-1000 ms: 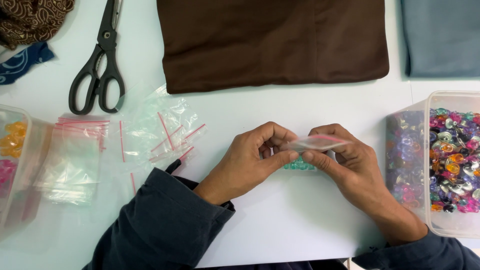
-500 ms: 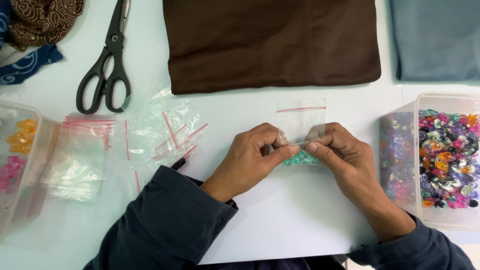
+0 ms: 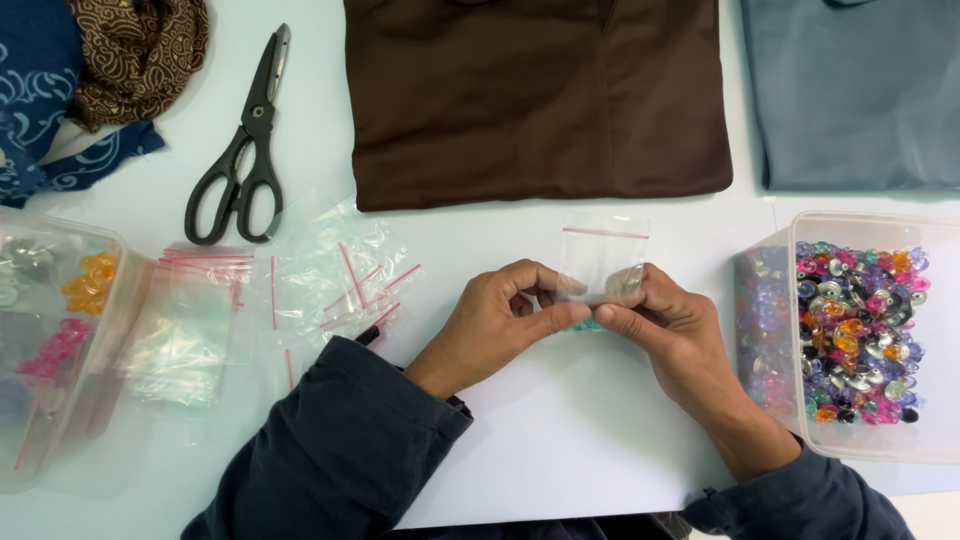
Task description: The person sorts colored buttons from a large container into small plastic bags by hand.
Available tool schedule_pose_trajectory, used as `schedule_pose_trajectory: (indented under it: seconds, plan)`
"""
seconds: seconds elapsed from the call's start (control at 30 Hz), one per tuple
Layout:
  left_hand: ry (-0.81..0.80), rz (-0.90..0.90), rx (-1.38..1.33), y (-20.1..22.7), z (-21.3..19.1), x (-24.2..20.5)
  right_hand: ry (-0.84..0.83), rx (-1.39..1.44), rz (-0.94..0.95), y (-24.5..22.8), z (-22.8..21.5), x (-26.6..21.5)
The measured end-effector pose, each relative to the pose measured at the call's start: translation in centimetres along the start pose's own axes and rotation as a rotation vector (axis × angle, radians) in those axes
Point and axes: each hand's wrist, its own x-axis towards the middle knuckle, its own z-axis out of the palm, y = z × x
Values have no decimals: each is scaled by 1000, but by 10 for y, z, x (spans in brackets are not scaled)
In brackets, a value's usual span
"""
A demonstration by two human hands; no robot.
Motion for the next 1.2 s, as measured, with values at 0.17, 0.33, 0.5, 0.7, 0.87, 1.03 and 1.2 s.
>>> schedule_pose_trajectory:
  seconds: [0.17, 0.33, 0.5, 0.7, 0.87, 1.03, 1.2]
  plan:
    - [8, 3, 37, -8, 4, 1, -10, 90, 11, 0, 5, 1]
    - [10, 38, 105, -5, 3, 0, 15, 128, 28, -5, 11, 4]
    - [-9, -6, 121, 1, 0, -1, 102, 156, 1, -26, 29, 4]
    - [107, 37, 74, -1, 3, 3, 40, 71, -12, -1, 13, 9]
    - [130, 59, 70, -17, 6, 2, -8, 18, -9, -9, 14, 8]
    - [102, 31, -98, -7, 8, 4, 41, 39, -52, 5, 7, 9]
    - [13, -2, -60, -8, 5, 2, -17, 209, -44, 19, 3, 11]
